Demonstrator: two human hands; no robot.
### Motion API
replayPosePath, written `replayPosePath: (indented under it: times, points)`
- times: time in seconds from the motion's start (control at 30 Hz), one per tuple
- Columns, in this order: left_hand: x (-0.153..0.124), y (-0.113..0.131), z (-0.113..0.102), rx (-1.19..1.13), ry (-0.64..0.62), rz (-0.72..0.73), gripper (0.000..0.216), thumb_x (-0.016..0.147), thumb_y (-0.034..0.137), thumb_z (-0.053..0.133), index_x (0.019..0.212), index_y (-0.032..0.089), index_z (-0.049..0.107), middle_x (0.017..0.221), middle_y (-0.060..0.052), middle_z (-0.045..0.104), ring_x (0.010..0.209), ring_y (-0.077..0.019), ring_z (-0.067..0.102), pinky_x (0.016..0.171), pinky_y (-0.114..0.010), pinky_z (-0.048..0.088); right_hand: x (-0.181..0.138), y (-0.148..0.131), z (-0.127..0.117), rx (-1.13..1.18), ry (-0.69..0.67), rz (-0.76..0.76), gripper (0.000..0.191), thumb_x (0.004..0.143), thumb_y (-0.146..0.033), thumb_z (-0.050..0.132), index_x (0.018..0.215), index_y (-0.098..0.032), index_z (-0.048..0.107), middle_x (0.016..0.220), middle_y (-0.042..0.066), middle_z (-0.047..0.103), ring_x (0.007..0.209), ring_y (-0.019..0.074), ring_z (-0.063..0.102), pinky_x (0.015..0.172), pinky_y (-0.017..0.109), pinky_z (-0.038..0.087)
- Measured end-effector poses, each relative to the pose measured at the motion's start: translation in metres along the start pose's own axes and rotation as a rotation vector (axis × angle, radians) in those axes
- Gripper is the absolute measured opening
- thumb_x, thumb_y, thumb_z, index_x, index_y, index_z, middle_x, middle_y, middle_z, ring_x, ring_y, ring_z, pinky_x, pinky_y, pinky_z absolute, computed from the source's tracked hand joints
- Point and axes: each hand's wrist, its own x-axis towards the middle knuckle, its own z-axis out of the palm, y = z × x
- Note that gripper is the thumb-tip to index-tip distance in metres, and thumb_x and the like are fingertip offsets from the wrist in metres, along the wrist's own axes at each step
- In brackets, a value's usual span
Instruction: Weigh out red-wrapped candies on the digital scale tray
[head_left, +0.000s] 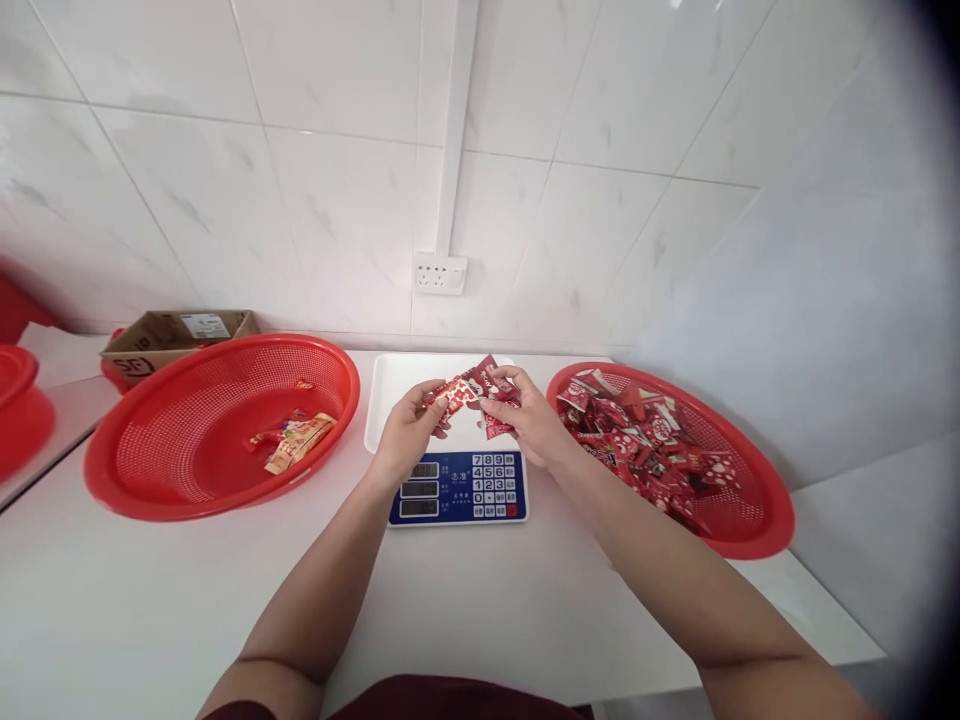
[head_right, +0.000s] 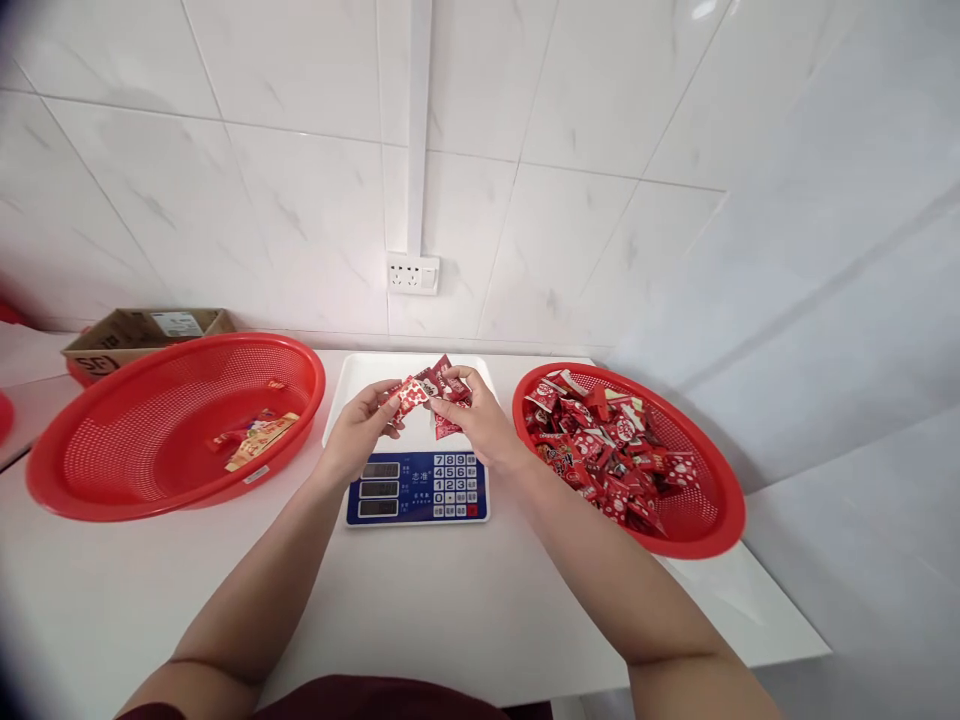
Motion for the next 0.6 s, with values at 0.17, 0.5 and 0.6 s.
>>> replayPosePath:
  times: [0.17, 0.5, 0.6]
  points:
    - [0.011, -0.014, -0.016, 0.292, 0.058, -0.01, 0.063, 0.077, 0.018, 0.056, 0.136, 0.024, 0.034, 0.124, -0.011, 0.054, 0.058, -0.0056, 0.057, 0.061, -0.025, 0.052, 0.008, 0.014, -0.006, -0.066, 0.018, 0.041, 0.046, 0.06, -0.03, 0.074, 0.097, -0.026, 0.047, 0.093, 0.0, 0.062, 0.086, 0.0172, 0.063, 0.081, 0.04, 0.051]
    - [0.011, -0.003, -0.025, 0.189, 0.124, 0.191, 0.056, 0.077, 0.011, 0.052, 0.129, 0.028, 0.041, 0.134, -0.008, 0.044, 0.063, -0.0049, 0.057, 0.065, -0.022, 0.052, 0.011, 0.021, -0.006, -0.504, -0.145, -0.127, 0.056, 0.07, -0.021, 0.065, 0.123, -0.03, 0.05, 0.131, 0.004, 0.05, 0.12, 0.0237, 0.047, 0.102, 0.045, 0.035]
    - [0.01, -0.005, -0.023, 0.157, 0.061, 0.176, 0.054, 0.077, 0.013, 0.054, 0.127, 0.027, 0.042, 0.131, -0.008, 0.046, 0.062, -0.0047, 0.057, 0.064, -0.023, 0.052, 0.011, 0.02, -0.006, -0.593, -0.133, -0.168, 0.066, 0.071, -0.023, 0.065, 0.132, -0.036, 0.042, 0.141, 0.0, 0.04, 0.128, 0.0244, 0.039, 0.107, 0.044, 0.027]
